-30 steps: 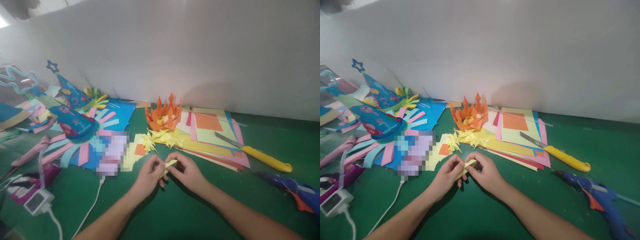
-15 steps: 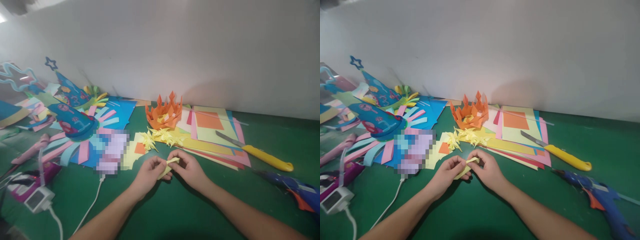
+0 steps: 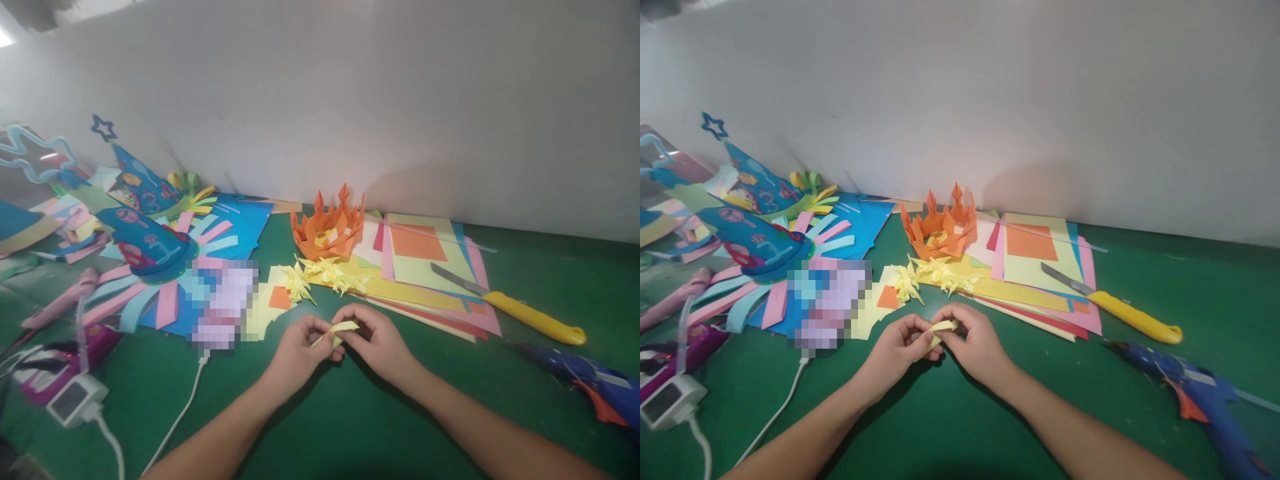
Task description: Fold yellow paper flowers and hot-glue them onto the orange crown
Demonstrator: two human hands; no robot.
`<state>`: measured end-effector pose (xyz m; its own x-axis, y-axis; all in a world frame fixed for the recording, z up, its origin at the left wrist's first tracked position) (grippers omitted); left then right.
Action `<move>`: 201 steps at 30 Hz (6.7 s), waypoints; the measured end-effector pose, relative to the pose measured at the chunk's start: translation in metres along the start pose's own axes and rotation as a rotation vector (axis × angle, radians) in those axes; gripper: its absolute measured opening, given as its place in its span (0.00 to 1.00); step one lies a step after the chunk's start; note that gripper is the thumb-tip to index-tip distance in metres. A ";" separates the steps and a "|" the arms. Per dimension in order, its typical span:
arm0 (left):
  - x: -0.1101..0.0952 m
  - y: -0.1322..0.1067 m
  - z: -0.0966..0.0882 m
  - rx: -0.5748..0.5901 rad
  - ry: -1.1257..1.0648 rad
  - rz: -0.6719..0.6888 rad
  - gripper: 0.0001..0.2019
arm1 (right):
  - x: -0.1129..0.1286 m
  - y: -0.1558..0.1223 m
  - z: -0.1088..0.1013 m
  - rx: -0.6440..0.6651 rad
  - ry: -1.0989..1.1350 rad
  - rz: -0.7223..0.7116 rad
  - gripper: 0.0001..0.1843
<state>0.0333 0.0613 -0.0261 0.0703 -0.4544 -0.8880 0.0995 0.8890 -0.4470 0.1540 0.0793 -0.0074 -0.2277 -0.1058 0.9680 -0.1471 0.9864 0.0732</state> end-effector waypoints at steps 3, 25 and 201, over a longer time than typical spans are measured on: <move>0.001 0.001 0.000 0.009 0.029 0.019 0.17 | -0.001 -0.001 0.000 0.003 -0.023 -0.020 0.01; -0.008 0.003 0.001 0.053 0.025 0.098 0.16 | -0.004 -0.002 0.009 0.109 0.322 0.157 0.07; -0.014 0.005 -0.017 -0.213 -0.132 0.187 0.14 | 0.047 -0.019 -0.013 -0.303 -0.576 -0.608 0.14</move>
<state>0.0160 0.0730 -0.0179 0.1976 -0.2724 -0.9417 -0.1368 0.9435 -0.3017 0.1589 0.0576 0.0397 -0.6538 -0.5879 0.4763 -0.1578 0.7217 0.6740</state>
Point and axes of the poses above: each hand's wrist, its own y-axis towards the middle knuckle, its own z-axis out of the palm, x = y × z, the point moved 7 cm from there along y, towards the middle knuckle, and after that the axes turned 7 degrees about -x, right-handed, at the moved point
